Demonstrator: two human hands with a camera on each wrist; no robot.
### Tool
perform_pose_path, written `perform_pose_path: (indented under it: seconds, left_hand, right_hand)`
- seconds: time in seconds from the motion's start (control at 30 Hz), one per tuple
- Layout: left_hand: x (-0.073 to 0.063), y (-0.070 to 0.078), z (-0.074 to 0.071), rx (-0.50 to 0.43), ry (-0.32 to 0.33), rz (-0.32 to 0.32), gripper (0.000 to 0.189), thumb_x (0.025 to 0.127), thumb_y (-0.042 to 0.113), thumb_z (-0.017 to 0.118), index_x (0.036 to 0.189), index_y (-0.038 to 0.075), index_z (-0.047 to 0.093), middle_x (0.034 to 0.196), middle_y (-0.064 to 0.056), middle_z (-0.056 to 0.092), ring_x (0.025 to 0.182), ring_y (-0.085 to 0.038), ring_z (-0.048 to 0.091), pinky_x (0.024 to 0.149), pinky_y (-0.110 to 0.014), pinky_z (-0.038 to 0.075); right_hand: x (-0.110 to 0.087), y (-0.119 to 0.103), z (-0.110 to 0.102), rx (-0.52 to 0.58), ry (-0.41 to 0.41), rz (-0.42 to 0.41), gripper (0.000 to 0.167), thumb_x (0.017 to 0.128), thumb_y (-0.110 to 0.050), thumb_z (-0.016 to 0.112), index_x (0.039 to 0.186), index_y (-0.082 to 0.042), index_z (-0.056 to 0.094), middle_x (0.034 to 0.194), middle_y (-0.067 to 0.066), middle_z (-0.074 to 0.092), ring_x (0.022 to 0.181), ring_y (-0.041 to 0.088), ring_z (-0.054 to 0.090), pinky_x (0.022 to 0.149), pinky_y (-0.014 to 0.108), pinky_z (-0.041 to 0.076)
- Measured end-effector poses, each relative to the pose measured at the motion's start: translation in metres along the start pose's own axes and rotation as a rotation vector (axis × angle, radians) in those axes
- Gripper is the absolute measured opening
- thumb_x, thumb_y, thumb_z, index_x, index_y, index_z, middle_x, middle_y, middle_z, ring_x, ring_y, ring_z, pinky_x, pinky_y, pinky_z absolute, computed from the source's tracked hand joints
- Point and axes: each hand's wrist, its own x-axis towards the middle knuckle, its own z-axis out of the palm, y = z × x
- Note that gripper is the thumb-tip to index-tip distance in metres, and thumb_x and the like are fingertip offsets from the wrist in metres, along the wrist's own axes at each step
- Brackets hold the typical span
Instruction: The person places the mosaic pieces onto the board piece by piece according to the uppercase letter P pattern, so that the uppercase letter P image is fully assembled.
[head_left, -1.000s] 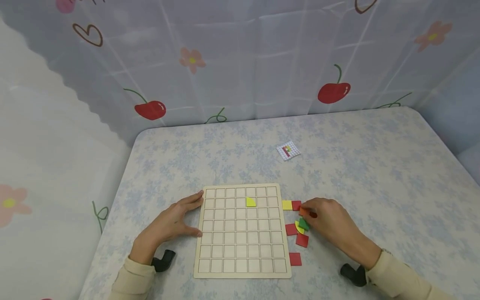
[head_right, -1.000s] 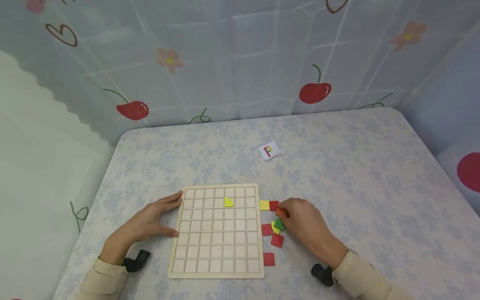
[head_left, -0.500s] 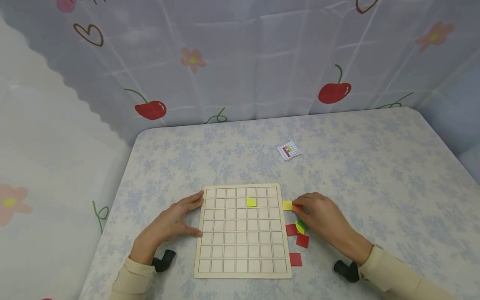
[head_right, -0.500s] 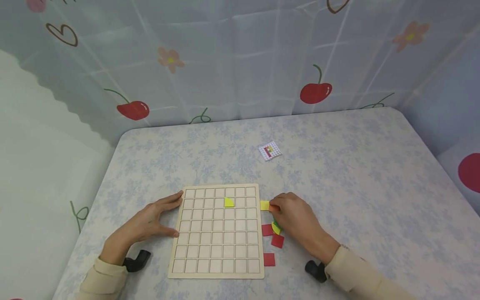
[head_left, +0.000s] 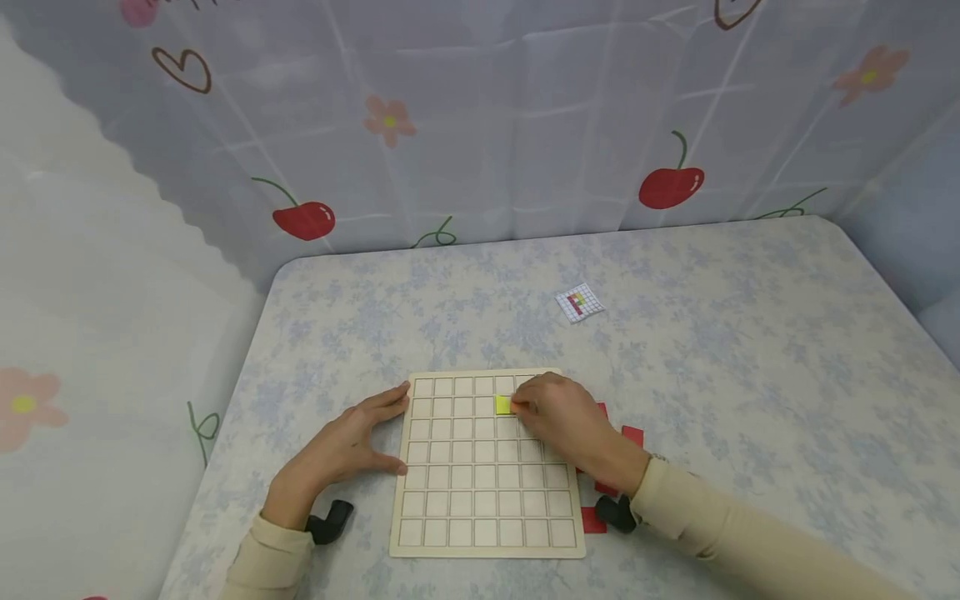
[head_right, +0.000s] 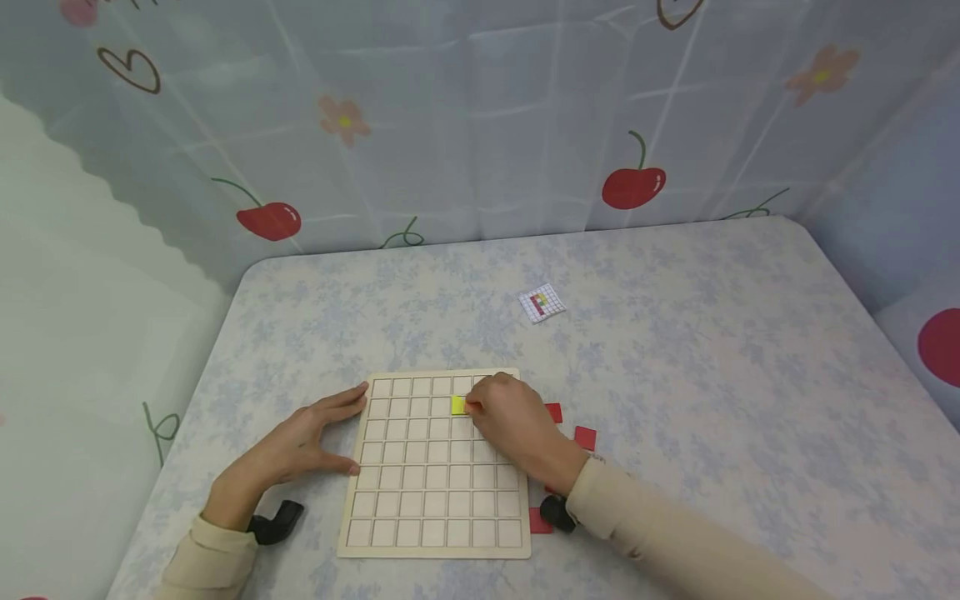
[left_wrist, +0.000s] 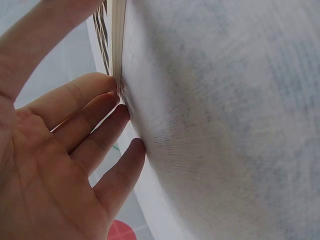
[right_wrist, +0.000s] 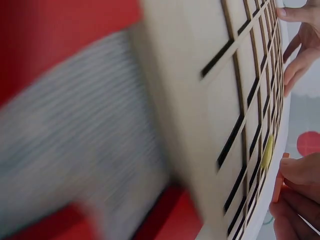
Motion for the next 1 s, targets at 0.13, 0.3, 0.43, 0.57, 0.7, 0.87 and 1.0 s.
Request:
perform_pose_path:
  seconds: [0.13, 0.3, 0.43, 0.57, 0.7, 0.87, 1.0]
  left_hand:
    - [-0.001, -0.001, 0.0, 0.001, 0.002, 0.001, 0.099, 0.07, 0.031, 0.09, 0.151, 0.007, 0.039, 0.162, -0.002, 0.022, 0.146, -0.034, 0.023, 0.104, -0.059, 0.037]
    - [-0.001, -0.001, 0.0, -0.009, -0.003, -0.002, 0.098, 0.07, 0.032, 0.089, 0.151, 0.009, 0.038, 0.162, 0.0, 0.021, 0.146, -0.033, 0.023, 0.104, -0.058, 0.037]
    - [-0.001, -0.001, 0.0, -0.01, -0.004, -0.008, 0.098, 0.071, 0.031, 0.089, 0.151, 0.01, 0.038, 0.162, 0.001, 0.021, 0.146, -0.033, 0.023, 0.104, -0.058, 0.037]
    - [-0.002, -0.001, -0.001, -0.003, 0.001, -0.011, 0.098, 0.07, 0.031, 0.089, 0.151, 0.01, 0.039, 0.162, 0.001, 0.021, 0.146, -0.033, 0.023, 0.103, -0.058, 0.038]
    - [-0.002, -0.001, -0.001, -0.002, 0.0, -0.005, 0.097, 0.071, 0.031, 0.089, 0.151, 0.009, 0.039, 0.162, -0.001, 0.022, 0.146, -0.034, 0.024, 0.103, -0.058, 0.038]
    - [-0.001, -0.001, 0.0, 0.002, -0.002, -0.008, 0.097, 0.071, 0.033, 0.089, 0.151, 0.009, 0.039, 0.162, -0.001, 0.022, 0.146, -0.034, 0.024, 0.103, -0.058, 0.038]
    - [-0.001, -0.001, 0.0, 0.003, 0.002, -0.013, 0.096, 0.072, 0.031, 0.089, 0.151, 0.008, 0.04, 0.162, -0.001, 0.023, 0.146, -0.033, 0.024, 0.103, -0.057, 0.038]
  right_hand:
    - [0.013, -0.009, 0.01, 0.019, -0.015, -0.035, 0.005, 0.087, -0.006, 0.074, 0.089, -0.009, 0.077, 0.093, 0.0, 0.073, 0.092, 0.017, 0.064, 0.081, 0.033, 0.053]
    - [0.022, -0.013, 0.018, 0.026, -0.035, -0.033, 0.006, 0.088, -0.006, 0.074, 0.088, -0.011, 0.077, 0.092, -0.003, 0.072, 0.089, 0.015, 0.062, 0.077, 0.031, 0.053]
    - [0.026, -0.015, 0.023, 0.014, -0.055, -0.032, 0.007, 0.087, -0.006, 0.074, 0.088, -0.011, 0.078, 0.092, -0.002, 0.073, 0.088, 0.016, 0.063, 0.076, 0.031, 0.053]
    - [0.029, -0.016, 0.027, 0.017, -0.064, -0.048, 0.009, 0.087, -0.003, 0.073, 0.086, -0.012, 0.076, 0.09, 0.0, 0.072, 0.087, 0.017, 0.063, 0.075, 0.031, 0.053]
    - [0.029, -0.018, 0.029, 0.035, -0.078, -0.053, 0.01, 0.088, -0.002, 0.072, 0.088, -0.011, 0.077, 0.091, 0.001, 0.072, 0.088, 0.017, 0.063, 0.076, 0.031, 0.053]
    - [0.029, -0.02, 0.03, 0.043, -0.091, -0.044, 0.01, 0.088, -0.003, 0.072, 0.091, -0.01, 0.078, 0.093, 0.002, 0.073, 0.089, 0.017, 0.063, 0.076, 0.031, 0.053]
    - [0.028, -0.022, 0.03, 0.033, -0.097, -0.043, 0.009, 0.088, -0.003, 0.073, 0.09, -0.01, 0.078, 0.092, 0.002, 0.073, 0.089, 0.018, 0.063, 0.075, 0.03, 0.053]
